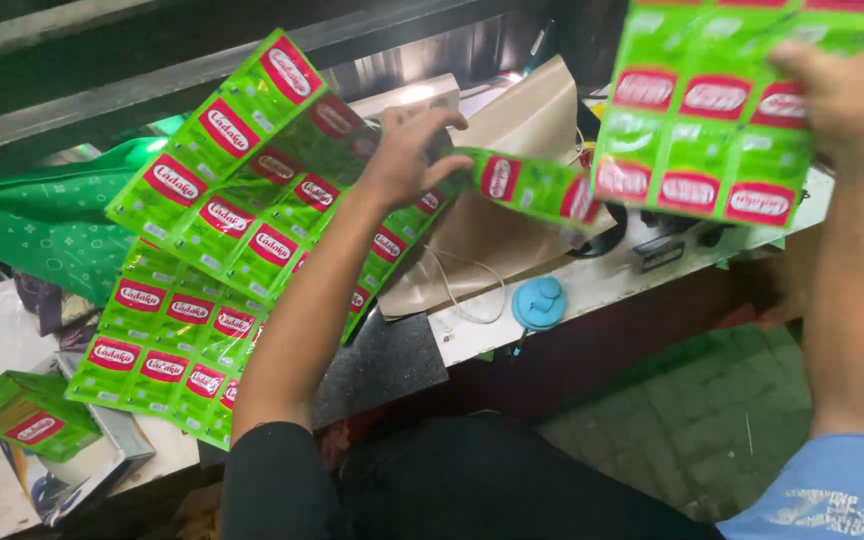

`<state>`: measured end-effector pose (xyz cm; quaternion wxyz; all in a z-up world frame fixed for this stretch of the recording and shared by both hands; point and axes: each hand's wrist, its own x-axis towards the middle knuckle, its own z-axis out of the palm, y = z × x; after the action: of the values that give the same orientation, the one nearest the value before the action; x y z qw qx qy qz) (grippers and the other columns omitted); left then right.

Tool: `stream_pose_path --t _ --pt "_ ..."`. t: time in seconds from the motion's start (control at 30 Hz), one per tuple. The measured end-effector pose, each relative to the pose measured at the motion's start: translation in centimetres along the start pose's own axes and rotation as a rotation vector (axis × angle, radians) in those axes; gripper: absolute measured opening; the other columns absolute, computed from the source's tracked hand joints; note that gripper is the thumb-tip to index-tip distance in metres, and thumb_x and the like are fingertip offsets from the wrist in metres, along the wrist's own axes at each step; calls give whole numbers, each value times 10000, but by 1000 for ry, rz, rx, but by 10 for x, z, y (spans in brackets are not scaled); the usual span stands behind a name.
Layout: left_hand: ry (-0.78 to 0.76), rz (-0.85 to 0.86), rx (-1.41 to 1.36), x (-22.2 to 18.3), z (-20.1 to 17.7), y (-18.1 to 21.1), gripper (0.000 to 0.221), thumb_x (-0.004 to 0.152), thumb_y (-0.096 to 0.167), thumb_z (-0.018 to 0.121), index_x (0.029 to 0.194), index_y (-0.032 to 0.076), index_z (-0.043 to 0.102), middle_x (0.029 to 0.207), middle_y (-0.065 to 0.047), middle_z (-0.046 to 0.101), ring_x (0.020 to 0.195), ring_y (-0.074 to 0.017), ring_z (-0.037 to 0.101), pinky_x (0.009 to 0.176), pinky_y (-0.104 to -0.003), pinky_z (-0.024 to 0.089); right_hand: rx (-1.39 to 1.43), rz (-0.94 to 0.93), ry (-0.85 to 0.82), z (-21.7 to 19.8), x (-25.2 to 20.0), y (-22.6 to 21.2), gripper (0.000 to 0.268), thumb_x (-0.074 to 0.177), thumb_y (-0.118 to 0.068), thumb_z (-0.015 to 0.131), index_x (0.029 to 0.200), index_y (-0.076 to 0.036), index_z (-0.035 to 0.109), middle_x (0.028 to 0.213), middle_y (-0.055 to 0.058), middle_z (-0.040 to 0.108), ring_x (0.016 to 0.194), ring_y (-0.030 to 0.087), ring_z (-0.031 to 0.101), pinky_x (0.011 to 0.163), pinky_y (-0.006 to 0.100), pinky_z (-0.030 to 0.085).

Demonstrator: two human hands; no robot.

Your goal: Organizing and folding sheets of green sachets on a counter and placing them into boxes.

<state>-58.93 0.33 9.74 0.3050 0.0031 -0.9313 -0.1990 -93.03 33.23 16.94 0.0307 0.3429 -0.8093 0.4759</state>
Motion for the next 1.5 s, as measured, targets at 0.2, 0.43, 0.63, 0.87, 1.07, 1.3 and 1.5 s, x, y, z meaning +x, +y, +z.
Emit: stream_pose_path --t 0.2,0.43,0.63,0.87,1.07,1.3,1.5 --pt "11 -177 72 -5 -34 -39 207 945 375 680 1083 221 677 989 -22 644 916 -218 497 868 -395 253 384 262 13 -38 25 98 517 960 -611 748 1346 -312 579 1160 -226 716 1065 -79 795 1026 111 712" --pt "-190 -732 521 -16 -76 -39 345 778 -71 599 1060 128 609 1150 -116 605 1116 -311 529 1008 -533 272 589 243 255 -29 -54 13 492 941 -271 827 1296 -188 497 1177 -67 769 1105 137 867 958 284 791" --pt "189 -210 193 -16 -68 50 240 873 19 647 1111 48 639 1159 -127 635 1115 -287 572 981 -503 373 750 146 131 -4 -95 -33 290 930 -240 735 1171 -159 595 1174 -10 727 1180 211 759 1037 356 680" --pt "-114 -673 -846 -18 27 104 765 842 605 459 1386 67 447 1449 -142 485 1269 -243 521 788 -387 622 1019 103 -236 84 -143 -65 450 891 -194 703 1298 -86 543 1303 106 639 1221 299 646 1053 470 577" --pt "201 -750 -1131 -86 8 87 461 811 267 841 1148 46 617 764 -87 657 639 -140 675 565 -275 590 1060 30 -324 172 -184 -91 347 912 -20 604 1256 -9 568 1121 229 664 1037 357 689 921 582 564" --pt "263 -818 -591 -190 -71 55 381 892 357 771 1020 59 570 802 -107 636 727 -209 646 746 -409 543 1122 336 -476 255 -280 -167 508 683 34 798 1161 -2 631 1021 219 707 901 317 720 824 548 586" --pt "305 -901 -324 -250 -82 19 426 826 327 852 1011 38 599 875 -197 649 784 -298 631 736 -421 493 1211 645 -476 318 -338 -185 348 815 -25 751 1151 -6 663 987 226 709 863 329 720 857 565 577"
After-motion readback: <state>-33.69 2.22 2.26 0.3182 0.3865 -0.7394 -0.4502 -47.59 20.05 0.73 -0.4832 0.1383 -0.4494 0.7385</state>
